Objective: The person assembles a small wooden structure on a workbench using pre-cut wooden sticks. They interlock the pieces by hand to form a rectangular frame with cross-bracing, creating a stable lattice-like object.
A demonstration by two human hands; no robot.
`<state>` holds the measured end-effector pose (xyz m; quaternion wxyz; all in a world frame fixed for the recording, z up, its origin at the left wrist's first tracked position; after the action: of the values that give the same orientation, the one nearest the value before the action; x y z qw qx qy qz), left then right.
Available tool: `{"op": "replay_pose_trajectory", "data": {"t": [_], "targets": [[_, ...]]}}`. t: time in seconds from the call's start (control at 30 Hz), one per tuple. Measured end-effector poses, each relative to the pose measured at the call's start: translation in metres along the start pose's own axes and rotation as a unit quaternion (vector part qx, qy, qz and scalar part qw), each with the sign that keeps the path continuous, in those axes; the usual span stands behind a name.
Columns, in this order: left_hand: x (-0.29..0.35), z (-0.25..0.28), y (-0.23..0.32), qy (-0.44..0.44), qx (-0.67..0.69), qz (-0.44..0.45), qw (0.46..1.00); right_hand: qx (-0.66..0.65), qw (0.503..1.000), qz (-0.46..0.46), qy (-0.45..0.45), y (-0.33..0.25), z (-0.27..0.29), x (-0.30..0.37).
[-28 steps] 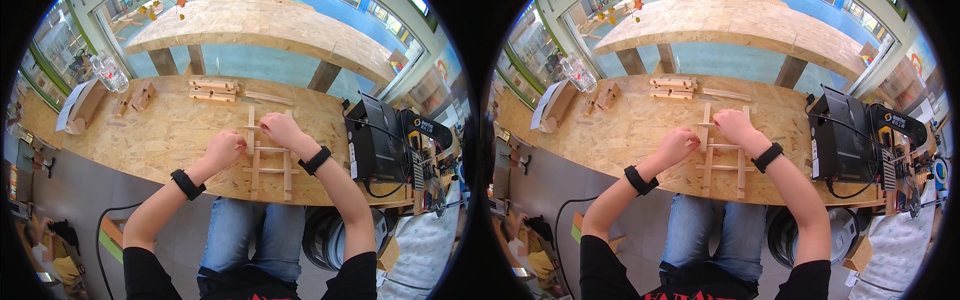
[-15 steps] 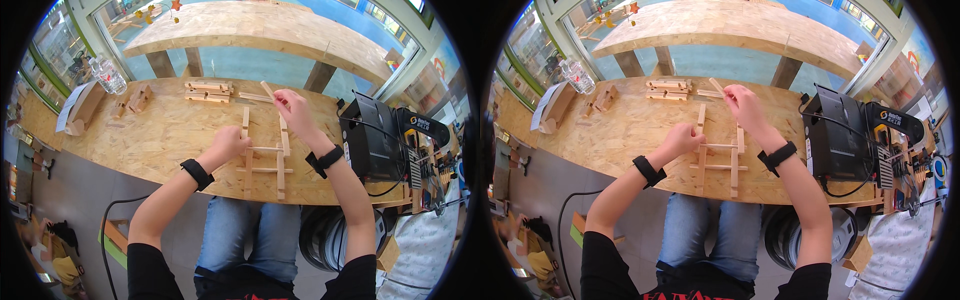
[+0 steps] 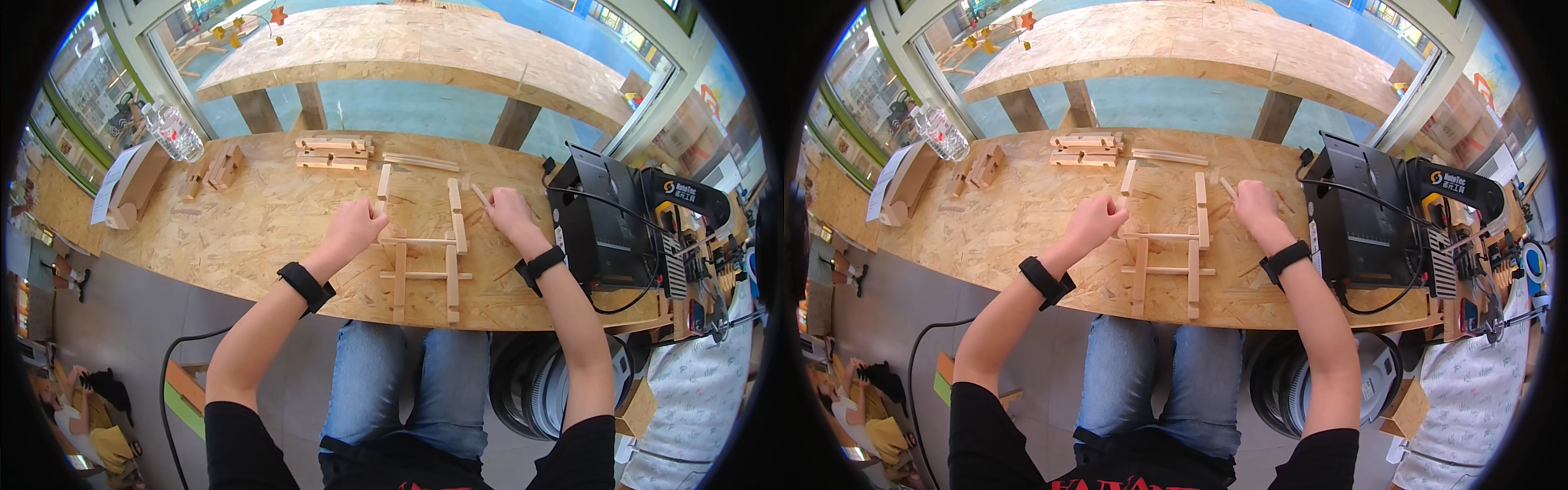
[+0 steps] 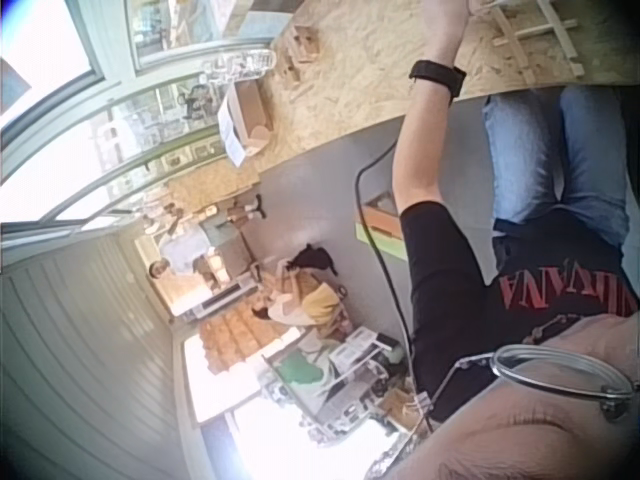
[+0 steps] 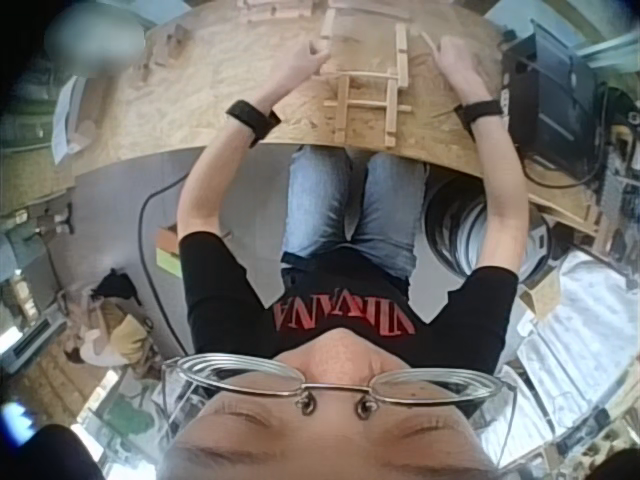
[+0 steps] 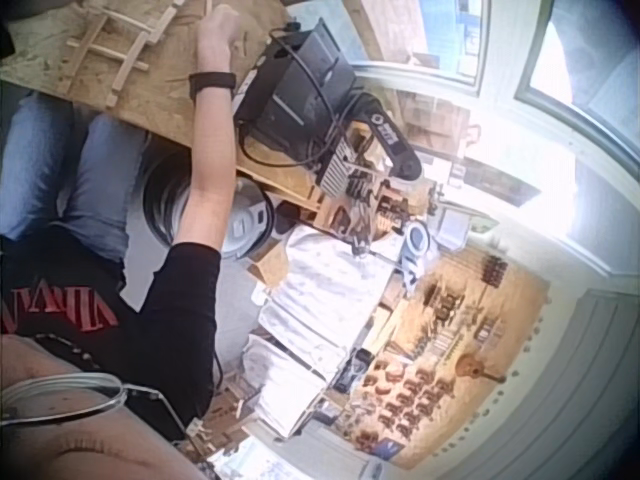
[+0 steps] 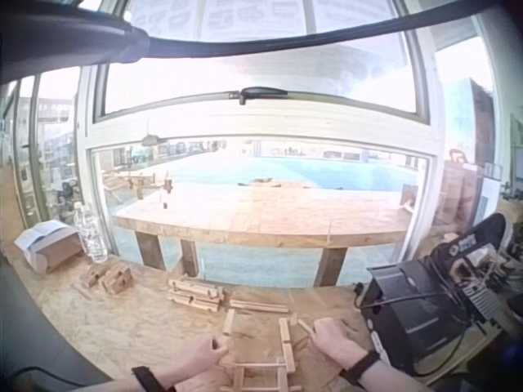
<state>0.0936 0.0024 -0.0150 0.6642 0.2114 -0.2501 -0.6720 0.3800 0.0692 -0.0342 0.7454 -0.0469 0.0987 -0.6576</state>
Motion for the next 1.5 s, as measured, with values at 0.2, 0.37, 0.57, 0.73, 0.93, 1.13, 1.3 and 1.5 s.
{"op": "replay_pose_trajectory", "data": {"t": [0.2, 0.37, 0.57, 0.73, 0.93, 1.13, 1.3, 1.5], "targets": [[0.003, 0.007, -0.028, 0.049, -0.06, -0.016, 0.997, -0.109, 0.989, 0.101, 0.014, -0.04, 0.008, 0.021], [0.008, 0.011, -0.024, 0.007, -0.084, -0.009, 0.996, -0.127, 0.986, 0.071, -0.076, -0.07, 0.008, 0.031], [0.002, -0.003, -0.041, 0.047, -0.085, -0.028, 0.995, -0.206, 0.975, 0.076, -0.026, -0.052, 0.006, 0.021], [0.007, 0.004, -0.036, 0.027, -0.053, -0.008, 0.998, -0.246, 0.967, 0.039, -0.058, -0.039, 0.023, 0.024], [0.008, 0.002, -0.037, 0.043, -0.06, -0.034, 0.997, -0.083, 0.991, 0.09, -0.061, -0.024, 0.014, 0.047], [0.007, 0.0, -0.038, 0.064, -0.037, -0.023, 0.997, -0.083, 0.992, 0.089, -0.038, -0.026, 0.02, 0.055], [-0.002, 0.003, -0.04, 0.062, 0.008, 0.011, 0.998, -0.095, 0.977, 0.19, 0.027, -0.05, 0.031, 0.057], [-0.014, 0.005, -0.053, 0.045, -0.011, 0.001, 0.999, -0.129, 0.944, 0.293, -0.08, -0.113, 0.013, 0.054]]}}
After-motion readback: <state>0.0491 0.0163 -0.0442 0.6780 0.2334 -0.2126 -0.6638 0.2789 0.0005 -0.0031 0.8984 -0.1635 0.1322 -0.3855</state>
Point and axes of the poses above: each hand's wrist, its own x-axis away from the middle knuckle, its own z-axis out of the back of the hand, y = z × x, the point moved 2 cm from there along -x, towards the middle knuckle, and after that the axes turned 2 degrees about -x, right-handed, at the moved point
